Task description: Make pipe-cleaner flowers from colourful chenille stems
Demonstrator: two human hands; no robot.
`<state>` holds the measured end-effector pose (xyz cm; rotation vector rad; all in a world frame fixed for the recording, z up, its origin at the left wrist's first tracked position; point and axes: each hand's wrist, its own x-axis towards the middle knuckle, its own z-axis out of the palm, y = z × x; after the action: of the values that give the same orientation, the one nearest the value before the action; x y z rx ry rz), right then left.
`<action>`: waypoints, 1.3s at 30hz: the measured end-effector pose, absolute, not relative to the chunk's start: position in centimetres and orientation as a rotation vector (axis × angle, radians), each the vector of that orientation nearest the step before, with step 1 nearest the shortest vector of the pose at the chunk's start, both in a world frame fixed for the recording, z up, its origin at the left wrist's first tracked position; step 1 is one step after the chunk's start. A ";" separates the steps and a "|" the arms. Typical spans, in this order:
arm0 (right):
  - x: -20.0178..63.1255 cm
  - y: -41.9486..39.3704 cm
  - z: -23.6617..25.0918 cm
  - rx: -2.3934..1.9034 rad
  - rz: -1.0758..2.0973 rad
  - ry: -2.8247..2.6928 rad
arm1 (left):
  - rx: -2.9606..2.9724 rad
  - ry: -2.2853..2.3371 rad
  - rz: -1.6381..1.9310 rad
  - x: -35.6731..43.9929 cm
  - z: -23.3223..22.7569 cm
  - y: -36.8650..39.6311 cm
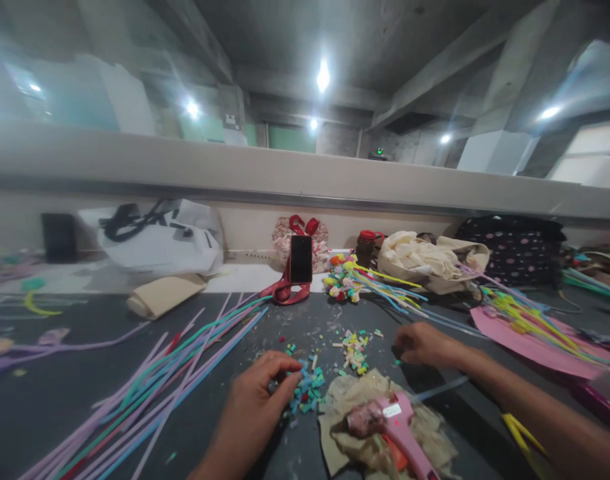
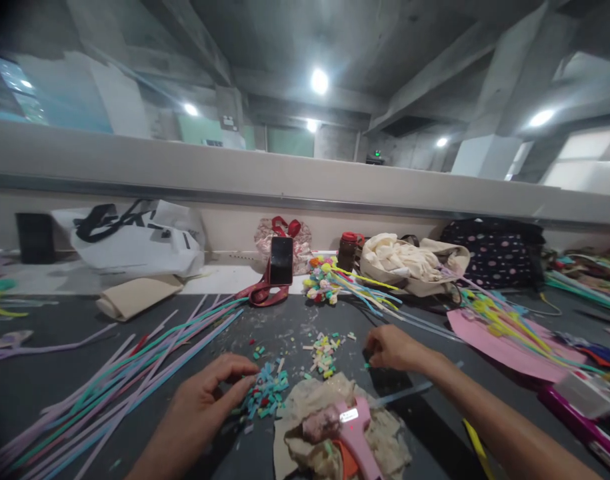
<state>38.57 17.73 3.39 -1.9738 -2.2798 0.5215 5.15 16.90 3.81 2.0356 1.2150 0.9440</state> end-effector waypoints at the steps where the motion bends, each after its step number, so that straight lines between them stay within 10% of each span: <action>1: 38.6 17.4 3.1 -1.983 0.511 -2.287 | 2.034 1.213 0.940 5.2 3.8 16.8; 39: 31.8 21.4 1.8 -1.573 0.234 -2.536 | 2.244 1.403 0.817 0.7 5.3 15.7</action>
<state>31.84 21.36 1.84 -1.5735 -2.5359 0.2338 0.66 15.67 5.32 2.2437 1.4027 0.8169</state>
